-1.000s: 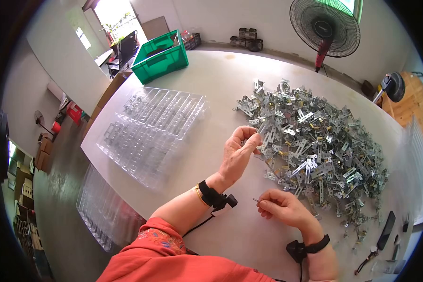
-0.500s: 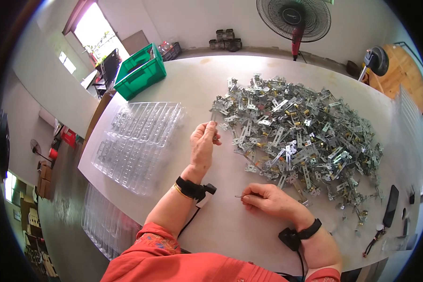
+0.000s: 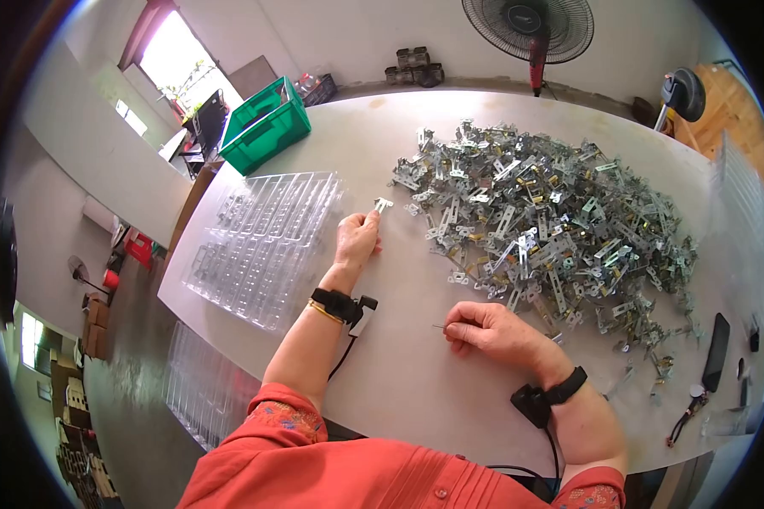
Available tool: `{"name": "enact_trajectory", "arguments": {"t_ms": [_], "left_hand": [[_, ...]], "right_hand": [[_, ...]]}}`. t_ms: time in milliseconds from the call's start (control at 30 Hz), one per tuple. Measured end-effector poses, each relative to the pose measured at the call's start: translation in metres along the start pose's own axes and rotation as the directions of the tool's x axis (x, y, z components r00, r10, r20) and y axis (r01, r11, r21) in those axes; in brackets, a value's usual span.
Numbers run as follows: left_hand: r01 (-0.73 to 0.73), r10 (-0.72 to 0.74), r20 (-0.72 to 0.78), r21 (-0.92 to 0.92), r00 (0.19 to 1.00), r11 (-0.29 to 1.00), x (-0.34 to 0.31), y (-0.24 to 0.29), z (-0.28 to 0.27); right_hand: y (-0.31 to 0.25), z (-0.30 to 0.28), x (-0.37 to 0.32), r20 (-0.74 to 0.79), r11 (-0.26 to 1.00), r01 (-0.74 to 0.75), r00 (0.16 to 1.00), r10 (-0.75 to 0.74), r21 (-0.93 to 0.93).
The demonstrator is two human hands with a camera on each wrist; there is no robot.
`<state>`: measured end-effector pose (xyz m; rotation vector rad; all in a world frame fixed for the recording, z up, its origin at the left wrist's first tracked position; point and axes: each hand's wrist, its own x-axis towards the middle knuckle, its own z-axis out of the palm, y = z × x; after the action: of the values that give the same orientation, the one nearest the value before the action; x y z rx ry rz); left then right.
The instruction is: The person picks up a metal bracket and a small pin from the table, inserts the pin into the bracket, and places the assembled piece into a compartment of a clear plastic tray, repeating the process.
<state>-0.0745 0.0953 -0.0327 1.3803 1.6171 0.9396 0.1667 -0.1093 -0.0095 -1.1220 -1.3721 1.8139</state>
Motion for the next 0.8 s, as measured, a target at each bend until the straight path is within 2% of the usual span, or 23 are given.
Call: {"name": "enact_trajectory", "arguments": {"t_ms": [33, 100, 167, 233, 267, 400, 467, 500, 567, 600, 667, 800], "left_hand": [[0.007, -0.007, -0.006, 0.002, 1.000, 1.000, -0.001, 0.001, 0.001], [-0.074, 0.077, -0.046, 0.076, 0.996, 0.994, -0.004, 0.004, 0.004], [-0.043, 0.047, -0.057, 0.071, 0.997, 0.997, -0.007, 0.009, 0.004], [-0.165, 0.184, -0.054, 0.256, 0.981, 0.953, 0.005, 0.000, 0.005], [-0.213, 0.239, -0.059, 0.280, 0.969, 0.936, 0.007, -0.003, 0.006], [-0.242, 0.268, -0.025, 0.355, 0.963, 0.903, 0.004, 0.002, 0.005], [-0.314, 0.378, -0.020, 0.516, 0.926, 0.797, 0.002, 0.006, 0.005], [-0.307, 0.372, -0.024, 0.518, 0.928, 0.798, -0.001, 0.012, 0.004], [-0.199, 0.236, 0.012, 0.576, 0.972, 0.793, -0.006, 0.025, 0.003], [-0.200, 0.237, 0.011, 0.576, 0.971, 0.792, -0.006, 0.025, 0.003], [-0.254, 0.298, 0.049, 0.661, 0.953, 0.706, -0.007, 0.025, 0.003], [-0.251, 0.293, 0.057, 0.687, 0.954, 0.683, -0.007, 0.027, 0.000]], "right_hand": [[0.000, 0.000, 0.000, -0.002, 1.000, 0.003, 1.000, -0.003, -0.005], [0.001, 0.001, 0.000, 0.007, 1.000, 0.002, 1.000, -0.002, -0.007], [0.000, 0.002, 0.000, -0.021, 1.000, 0.026, 0.999, -0.026, 0.017], [-0.001, 0.002, -0.001, -0.011, 0.999, 0.023, 1.000, -0.023, 0.031], [-0.002, 0.002, -0.001, -0.022, 0.999, 0.019, 1.000, -0.018, 0.028], [-0.003, 0.003, -0.001, -0.015, 1.000, 0.023, 1.000, -0.023, 0.001], [-0.003, 0.003, 0.000, -0.028, 0.999, 0.032, 0.999, -0.032, -0.008], [-0.003, 0.003, 0.000, -0.021, 1.000, 0.029, 0.999, -0.029, -0.006], [-0.003, 0.003, -0.001, -0.023, 1.000, 0.027, 0.999, -0.027, -0.011], [-0.001, 0.001, 0.000, -0.023, 1.000, 0.028, 0.999, -0.029, -0.011], [0.003, -0.001, 0.002, -0.005, 0.997, 0.068, 0.998, -0.068, -0.024], [0.000, -0.001, 0.001, -0.003, 0.997, 0.048, 0.999, -0.048, -0.053]]}}
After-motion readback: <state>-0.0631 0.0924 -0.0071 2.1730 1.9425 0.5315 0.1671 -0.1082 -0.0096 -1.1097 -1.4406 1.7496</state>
